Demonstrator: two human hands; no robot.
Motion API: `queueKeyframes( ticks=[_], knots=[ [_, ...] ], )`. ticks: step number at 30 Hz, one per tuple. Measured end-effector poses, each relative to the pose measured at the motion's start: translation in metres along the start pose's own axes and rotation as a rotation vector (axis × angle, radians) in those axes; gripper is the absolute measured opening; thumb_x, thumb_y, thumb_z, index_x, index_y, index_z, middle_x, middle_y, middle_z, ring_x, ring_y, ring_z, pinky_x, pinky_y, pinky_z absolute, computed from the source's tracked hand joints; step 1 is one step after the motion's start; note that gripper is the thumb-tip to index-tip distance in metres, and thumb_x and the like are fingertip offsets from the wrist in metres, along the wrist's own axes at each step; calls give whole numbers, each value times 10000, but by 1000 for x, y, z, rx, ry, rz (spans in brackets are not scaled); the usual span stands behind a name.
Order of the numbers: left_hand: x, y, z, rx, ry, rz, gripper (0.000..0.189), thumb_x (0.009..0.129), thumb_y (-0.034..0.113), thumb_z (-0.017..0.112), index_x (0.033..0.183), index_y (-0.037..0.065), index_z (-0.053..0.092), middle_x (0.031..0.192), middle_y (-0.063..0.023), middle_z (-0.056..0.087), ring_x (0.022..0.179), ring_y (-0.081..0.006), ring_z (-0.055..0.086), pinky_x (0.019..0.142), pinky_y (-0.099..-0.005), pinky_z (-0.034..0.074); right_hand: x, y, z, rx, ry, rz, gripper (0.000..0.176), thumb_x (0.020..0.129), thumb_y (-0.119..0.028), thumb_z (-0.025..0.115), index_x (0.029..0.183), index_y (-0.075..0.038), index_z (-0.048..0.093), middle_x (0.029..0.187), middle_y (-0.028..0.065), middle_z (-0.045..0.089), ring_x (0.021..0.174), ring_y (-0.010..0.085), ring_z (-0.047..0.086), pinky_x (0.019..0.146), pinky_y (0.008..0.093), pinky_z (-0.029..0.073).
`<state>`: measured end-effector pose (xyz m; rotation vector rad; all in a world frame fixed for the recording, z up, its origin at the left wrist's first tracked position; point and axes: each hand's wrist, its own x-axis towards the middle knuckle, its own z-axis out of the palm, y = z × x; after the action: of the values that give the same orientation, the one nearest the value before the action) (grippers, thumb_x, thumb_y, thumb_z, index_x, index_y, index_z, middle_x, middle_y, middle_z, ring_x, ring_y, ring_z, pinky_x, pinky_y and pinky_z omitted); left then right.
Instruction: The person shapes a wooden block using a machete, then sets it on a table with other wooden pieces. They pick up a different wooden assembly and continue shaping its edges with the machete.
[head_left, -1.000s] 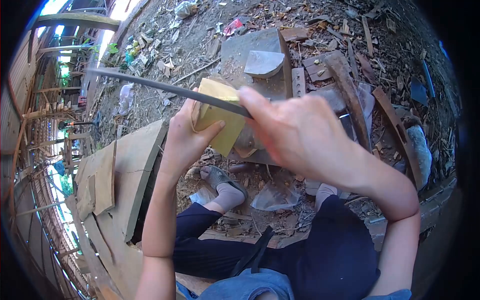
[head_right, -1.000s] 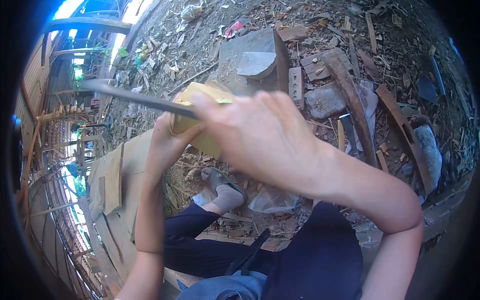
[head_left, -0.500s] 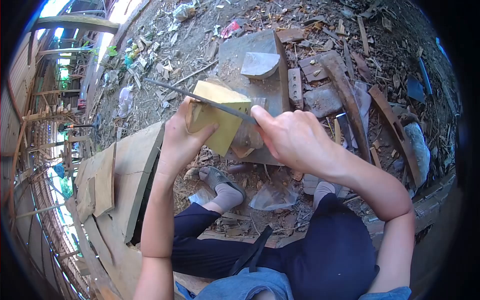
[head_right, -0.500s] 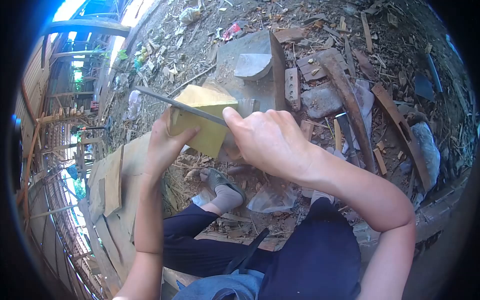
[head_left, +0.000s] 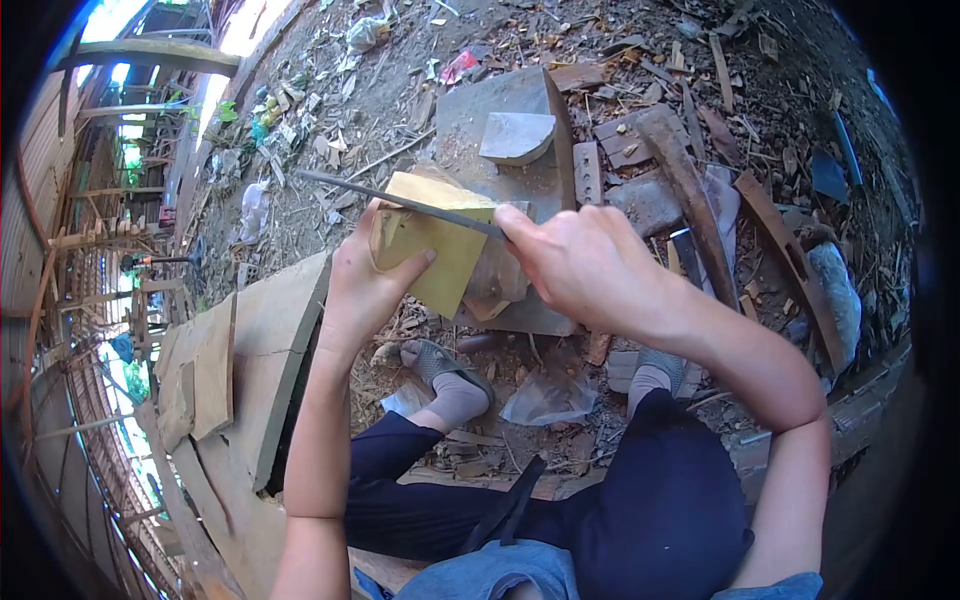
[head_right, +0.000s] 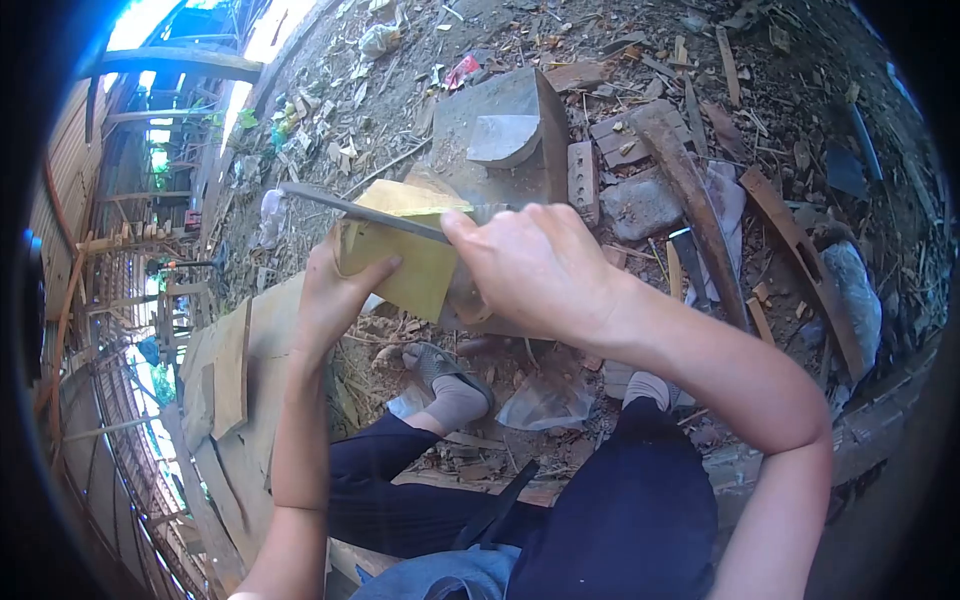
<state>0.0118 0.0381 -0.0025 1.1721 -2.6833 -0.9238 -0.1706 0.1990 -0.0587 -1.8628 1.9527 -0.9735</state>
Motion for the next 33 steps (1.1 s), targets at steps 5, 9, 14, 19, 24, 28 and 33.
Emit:
queueKeyframes(
  ticks=[5, 9, 14, 19, 24, 28, 33],
  knots=[
    [-2, 5, 0, -72, -49, -132, 562, 772, 113, 768, 1269, 8, 528, 1103, -183, 679, 1051, -289, 671, 895, -378, 517, 4, -35, -46, 111, 197, -93, 228, 890, -89, 563, 1105, -39, 505, 591, 138, 600, 549, 350, 637, 463, 443, 480],
    [-2, 3, 1, 39, 0, 14, 545, 780, 107, 763, 1262, 6, 529, 1111, -177, 678, 1056, -287, 669, 891, -373, 518, -1, -12, -2, 45, -27, 50, 292, 808, -150, 648, 1037, -1, 544, 655, 192, 663, 624, 353, 695, 510, 432, 538],
    [-1, 7, 0, -28, 2, 8, 514, 777, 115, 771, 1225, -9, 553, 1075, -173, 693, 1025, -273, 683, 872, -367, 526, 2, -18, -17, 8, 65, -24, 276, 836, -118, 618, 1076, -20, 524, 643, 160, 649, 598, 332, 677, 485, 432, 511],
    [-2, 4, -1, -6, 13, -55, 488, 775, 117, 776, 1196, -24, 574, 1035, -169, 706, 987, -261, 696, 850, -360, 535, 2, -33, -35, 93, 134, -46, 294, 848, -94, 607, 1123, -45, 516, 640, 128, 638, 588, 319, 664, 470, 434, 485],
    [0, 0, 0, 3, 3, -31, 548, 780, 145, 761, 1263, 3, 542, 1119, -174, 680, 1071, -293, 665, 909, -392, 509, 1, 5, 7, -48, 38, -20, 248, 842, -106, 594, 1066, -14, 546, 637, 157, 657, 595, 321, 693, 470, 418, 520],
    [1, 3, 0, -4, -15, -61, 535, 775, 154, 770, 1236, -4, 550, 1104, -184, 681, 1066, -297, 667, 902, -387, 513, 3, -22, -28, 75, 119, -43, 363, 843, -74, 592, 1195, -35, 511, 647, 155, 643, 593, 334, 665, 496, 454, 496],
    [-1, -2, 1, -11, 21, 0, 498, 775, 142, 771, 1203, -8, 565, 1085, -183, 689, 1032, -290, 678, 893, -382, 514, -5, -9, 1, 63, 96, -7, 311, 828, -101, 607, 1120, -24, 532, 636, 158, 651, 597, 332, 680, 497, 448, 515]
  ],
)
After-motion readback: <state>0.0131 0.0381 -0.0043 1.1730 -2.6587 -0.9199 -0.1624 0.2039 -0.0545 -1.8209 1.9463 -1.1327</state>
